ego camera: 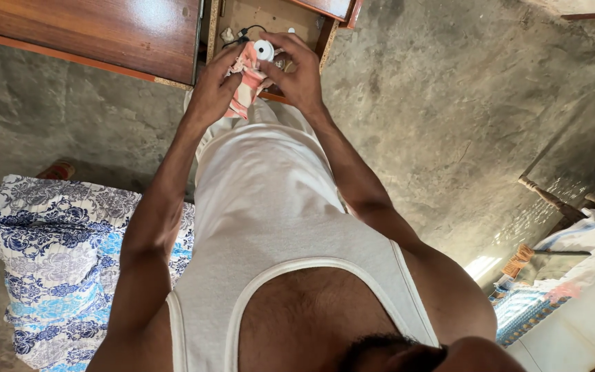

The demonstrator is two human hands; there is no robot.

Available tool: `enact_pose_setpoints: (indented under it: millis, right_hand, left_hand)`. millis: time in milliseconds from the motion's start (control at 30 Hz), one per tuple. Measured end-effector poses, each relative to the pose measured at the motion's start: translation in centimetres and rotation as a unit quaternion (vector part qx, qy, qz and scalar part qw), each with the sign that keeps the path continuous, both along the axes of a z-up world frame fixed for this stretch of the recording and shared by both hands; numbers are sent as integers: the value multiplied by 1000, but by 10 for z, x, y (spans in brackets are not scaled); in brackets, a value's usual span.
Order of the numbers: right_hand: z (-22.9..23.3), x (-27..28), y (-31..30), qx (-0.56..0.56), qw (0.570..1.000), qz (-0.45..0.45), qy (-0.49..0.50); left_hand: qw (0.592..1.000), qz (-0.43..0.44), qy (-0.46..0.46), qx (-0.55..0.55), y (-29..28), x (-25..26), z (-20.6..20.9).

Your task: Organizing and cleaning various personal items within a wooden desk drawer.

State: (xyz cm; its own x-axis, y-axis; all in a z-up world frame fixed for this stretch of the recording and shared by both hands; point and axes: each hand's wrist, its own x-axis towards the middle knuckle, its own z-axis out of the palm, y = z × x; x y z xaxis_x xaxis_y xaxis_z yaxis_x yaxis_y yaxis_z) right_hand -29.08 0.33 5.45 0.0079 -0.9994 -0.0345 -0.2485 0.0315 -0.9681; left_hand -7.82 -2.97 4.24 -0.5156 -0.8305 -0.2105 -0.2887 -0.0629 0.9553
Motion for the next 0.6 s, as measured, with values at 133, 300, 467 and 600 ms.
enact_pose_setpoints:
  millis: [133, 300, 467, 600]
  right_hand:
    - [-5, -1, 0, 46, 996, -47, -53]
    - [1, -4, -5, 123, 983, -69, -117]
    - [-14, -11, -1, 57, 997, -13, -58]
    - [-15, -14, -3, 34, 998, 2, -59]
  left_hand:
    - [1000, -17, 20, -15, -1, 1, -3]
    - [996, 4, 19, 82, -3, -8, 15]
    - [999, 3, 5, 40, -1, -9, 5]
    - [999, 2, 45, 18, 4, -8, -24]
